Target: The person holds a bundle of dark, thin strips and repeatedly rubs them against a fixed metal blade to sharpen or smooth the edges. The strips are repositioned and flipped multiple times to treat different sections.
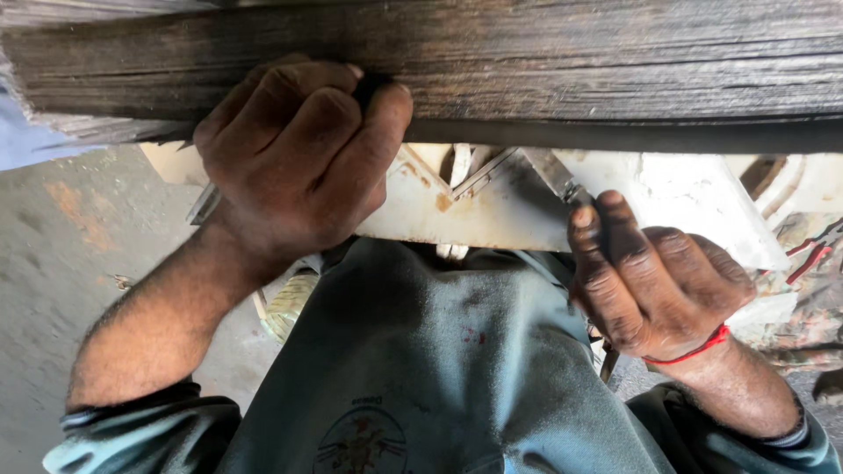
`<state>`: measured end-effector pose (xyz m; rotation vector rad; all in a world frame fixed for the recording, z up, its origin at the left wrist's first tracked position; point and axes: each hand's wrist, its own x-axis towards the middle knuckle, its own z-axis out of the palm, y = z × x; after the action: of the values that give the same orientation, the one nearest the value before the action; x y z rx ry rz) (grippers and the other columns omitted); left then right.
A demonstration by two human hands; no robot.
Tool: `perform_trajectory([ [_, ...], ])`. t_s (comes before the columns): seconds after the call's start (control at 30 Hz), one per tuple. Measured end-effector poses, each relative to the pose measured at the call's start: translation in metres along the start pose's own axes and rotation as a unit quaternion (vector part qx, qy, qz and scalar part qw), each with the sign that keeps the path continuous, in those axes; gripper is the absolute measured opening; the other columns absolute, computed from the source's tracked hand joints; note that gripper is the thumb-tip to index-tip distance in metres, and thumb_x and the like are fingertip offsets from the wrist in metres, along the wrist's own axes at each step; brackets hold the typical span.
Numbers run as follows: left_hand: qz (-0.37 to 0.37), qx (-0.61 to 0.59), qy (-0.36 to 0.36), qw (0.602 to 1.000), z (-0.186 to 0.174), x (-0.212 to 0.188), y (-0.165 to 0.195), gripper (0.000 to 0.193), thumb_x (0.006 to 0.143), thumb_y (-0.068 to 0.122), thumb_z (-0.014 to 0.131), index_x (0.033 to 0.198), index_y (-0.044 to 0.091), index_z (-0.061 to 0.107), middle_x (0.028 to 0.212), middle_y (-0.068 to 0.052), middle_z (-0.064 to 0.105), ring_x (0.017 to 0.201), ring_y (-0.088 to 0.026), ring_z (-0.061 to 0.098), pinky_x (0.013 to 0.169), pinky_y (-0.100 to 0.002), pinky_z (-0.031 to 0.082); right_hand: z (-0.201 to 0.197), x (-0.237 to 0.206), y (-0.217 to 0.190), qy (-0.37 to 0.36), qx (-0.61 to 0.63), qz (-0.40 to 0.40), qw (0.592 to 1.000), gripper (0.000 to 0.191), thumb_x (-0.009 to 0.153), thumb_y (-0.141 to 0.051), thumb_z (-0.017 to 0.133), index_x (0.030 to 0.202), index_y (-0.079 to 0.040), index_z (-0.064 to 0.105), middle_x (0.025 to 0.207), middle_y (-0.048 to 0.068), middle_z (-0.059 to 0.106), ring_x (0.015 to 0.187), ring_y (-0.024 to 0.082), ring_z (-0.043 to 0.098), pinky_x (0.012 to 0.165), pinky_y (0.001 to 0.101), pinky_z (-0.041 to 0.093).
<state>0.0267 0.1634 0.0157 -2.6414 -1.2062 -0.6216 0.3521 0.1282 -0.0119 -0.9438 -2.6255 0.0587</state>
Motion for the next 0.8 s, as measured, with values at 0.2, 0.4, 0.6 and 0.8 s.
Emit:
perform_trajectory([
  [0.2, 0.029, 0.022, 0.023, 0.999, 0.011, -0.012, -0.002, 0.017, 0.098, -0.003, 0.068, 0.113, 0.003, 0.073, 0.094, -0.004, 0.051, 0.099, -0.02, 0.063, 0.087, -0.035, 0.061, 0.01, -0.01, 0.011, 0.035, 0.006, 0.028, 0.999, 0.026, 0.096, -0.012, 0.066, 0.119, -0.005, 0.076, 0.108, 0.012, 0.078, 0.049, 0.009, 0.044, 0.044, 0.0253, 0.036],
  [0.4, 0.035, 0.023, 0.026, 0.999, 0.011, -0.015, -0.003, 0.012, 0.1, 0.002, 0.071, 0.113, 0.002, 0.073, 0.095, -0.004, 0.05, 0.104, -0.021, 0.059, 0.09, -0.034, 0.058, 0.012, -0.084, 0.035, 0.055, 0.012, 0.108, 0.993, 0.029, 0.095, -0.01, 0.068, 0.123, -0.003, 0.073, 0.11, 0.014, 0.076, 0.054, 0.013, 0.047, 0.047, 0.0273, 0.038],
  [0.6, 0.05, 0.059, 0.038, 0.996, 0.011, -0.015, -0.003, 0.011, 0.102, 0.009, 0.074, 0.111, 0.005, 0.074, 0.094, -0.002, 0.05, 0.105, -0.021, 0.058, 0.088, -0.033, 0.057, -0.019, -0.185, 0.039, 0.108, -0.033, 0.306, 0.945, 0.033, 0.094, -0.009, 0.07, 0.127, -0.002, 0.069, 0.113, 0.016, 0.074, 0.06, 0.016, 0.05, 0.051, 0.0293, 0.04],
  [0.8, 0.081, 0.084, 0.053, 0.992, 0.013, -0.014, -0.007, 0.017, 0.101, 0.008, 0.069, 0.116, 0.001, 0.071, 0.095, -0.003, 0.051, 0.107, -0.021, 0.057, 0.096, -0.035, 0.055, 0.032, -0.153, 0.107, 0.099, -0.001, 0.312, 0.945, 0.039, 0.093, -0.007, 0.073, 0.13, 0.0, 0.065, 0.115, 0.018, 0.072, 0.066, 0.019, 0.052, 0.054, 0.0313, 0.043],
])
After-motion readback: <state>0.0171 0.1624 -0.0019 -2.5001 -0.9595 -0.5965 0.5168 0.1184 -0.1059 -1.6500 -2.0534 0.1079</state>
